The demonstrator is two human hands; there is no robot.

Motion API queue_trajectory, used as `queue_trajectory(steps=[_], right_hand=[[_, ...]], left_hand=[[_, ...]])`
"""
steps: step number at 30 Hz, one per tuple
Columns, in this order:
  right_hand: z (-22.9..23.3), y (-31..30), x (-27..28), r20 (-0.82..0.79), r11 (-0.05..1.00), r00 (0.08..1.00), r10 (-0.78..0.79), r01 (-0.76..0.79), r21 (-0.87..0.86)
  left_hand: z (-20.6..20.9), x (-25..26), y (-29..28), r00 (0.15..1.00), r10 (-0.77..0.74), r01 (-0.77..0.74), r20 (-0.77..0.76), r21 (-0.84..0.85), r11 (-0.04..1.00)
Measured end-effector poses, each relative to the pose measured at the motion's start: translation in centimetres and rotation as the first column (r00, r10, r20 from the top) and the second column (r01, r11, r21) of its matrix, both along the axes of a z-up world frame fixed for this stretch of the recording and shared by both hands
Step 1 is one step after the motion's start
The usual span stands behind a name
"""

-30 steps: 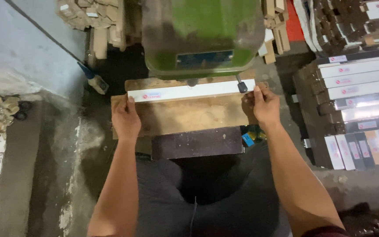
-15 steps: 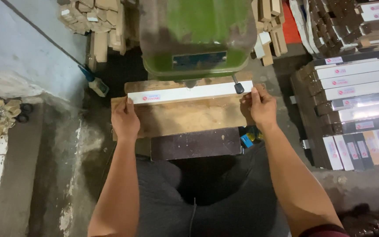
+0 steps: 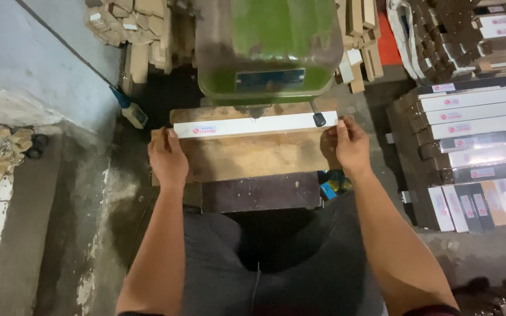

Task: Punching holes in wooden and plastic strips using a manual machine and stacking them.

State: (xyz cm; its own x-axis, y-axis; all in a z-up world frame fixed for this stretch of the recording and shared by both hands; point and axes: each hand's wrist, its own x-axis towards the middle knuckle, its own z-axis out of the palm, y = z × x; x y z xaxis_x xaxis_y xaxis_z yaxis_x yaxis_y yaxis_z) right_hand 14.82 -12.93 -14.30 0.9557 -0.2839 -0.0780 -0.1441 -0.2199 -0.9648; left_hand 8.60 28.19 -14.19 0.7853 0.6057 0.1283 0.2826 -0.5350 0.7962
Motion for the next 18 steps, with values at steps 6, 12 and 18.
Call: queue_trajectory(steps=[6,12,18], right_hand=[[7.0,-0.1,-2.0,0.067,0.999,0.997,0.039,-0.037,-0.035],[17.7,2.2,-3.8,-0.010,0.855,0.911,0.413,-0.391,-0.341],[15.7,3.2,-1.5,-0.151,0.782,0.858,0.490,-0.510,-0.358]], left_hand=[[4.7,-0.7,-7.4,0.942,-0.173,0.046,0.288,0.399,0.916],[-2.8,3.9,-9.8,0.840,-0.515,0.256,0.172,0.712,0.654],[-4.7,5.1,-8.8,0.795,-0.568,0.289,0.212,0.691,0.663]])
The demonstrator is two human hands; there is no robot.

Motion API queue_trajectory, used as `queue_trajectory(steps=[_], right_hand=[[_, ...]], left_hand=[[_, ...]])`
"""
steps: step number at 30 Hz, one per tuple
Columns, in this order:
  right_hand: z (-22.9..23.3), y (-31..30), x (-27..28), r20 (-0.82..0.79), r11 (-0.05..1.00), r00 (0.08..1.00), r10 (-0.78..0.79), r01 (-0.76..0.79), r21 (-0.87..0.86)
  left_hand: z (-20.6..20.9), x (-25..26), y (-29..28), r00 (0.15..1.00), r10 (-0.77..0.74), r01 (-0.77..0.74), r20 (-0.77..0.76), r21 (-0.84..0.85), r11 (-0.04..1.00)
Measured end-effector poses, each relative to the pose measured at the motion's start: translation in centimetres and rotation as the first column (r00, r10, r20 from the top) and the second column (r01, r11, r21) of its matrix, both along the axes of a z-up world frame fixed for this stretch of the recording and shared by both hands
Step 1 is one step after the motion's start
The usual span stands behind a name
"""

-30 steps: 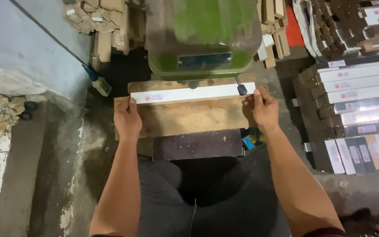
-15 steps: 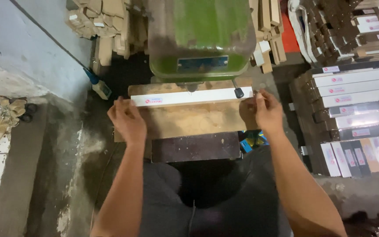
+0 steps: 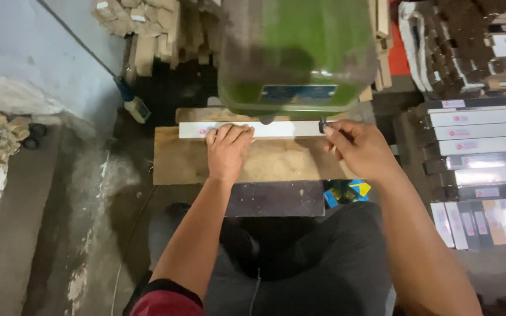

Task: Punching holes in wooden and plastic strips using a manual machine and stacking them.

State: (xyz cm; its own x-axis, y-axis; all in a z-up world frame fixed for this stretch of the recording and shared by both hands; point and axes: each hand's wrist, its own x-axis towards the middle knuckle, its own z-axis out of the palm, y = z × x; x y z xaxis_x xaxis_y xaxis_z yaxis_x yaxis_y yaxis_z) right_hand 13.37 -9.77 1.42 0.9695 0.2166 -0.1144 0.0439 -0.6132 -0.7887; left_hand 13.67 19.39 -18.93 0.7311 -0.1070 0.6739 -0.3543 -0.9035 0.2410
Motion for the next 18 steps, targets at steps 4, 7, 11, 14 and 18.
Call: queue_trajectory(steps=[4,7,11,14,18], right_hand=[[-4.0,0.1,4.6,-0.124,0.993,0.992,-0.035,0.049,0.112],[-4.0,1.3,6.6,-0.035,0.983,0.999,0.007,-0.001,0.181],[-3.2,2.3,9.3,0.091,0.960,0.995,0.035,-0.059,0.275],[-1.9,2.7,11.7,0.204,0.937,0.978,0.052,-0.119,0.329],[-1.0,2.4,12.1,0.306,0.906,0.951,0.049,-0.171,0.387]], left_hand=[[0.7,0.0,-0.3,0.999,0.003,-0.002,0.045,-0.007,1.000],[0.7,-0.1,-0.4,0.998,0.020,-0.022,0.058,0.026,0.999],[1.1,-0.4,-0.4,0.998,0.042,-0.044,0.048,0.041,0.998],[1.6,-0.2,-0.5,0.999,0.032,-0.033,0.042,0.030,0.999],[0.7,-0.3,-0.7,0.997,0.049,-0.051,0.053,0.031,0.998]])
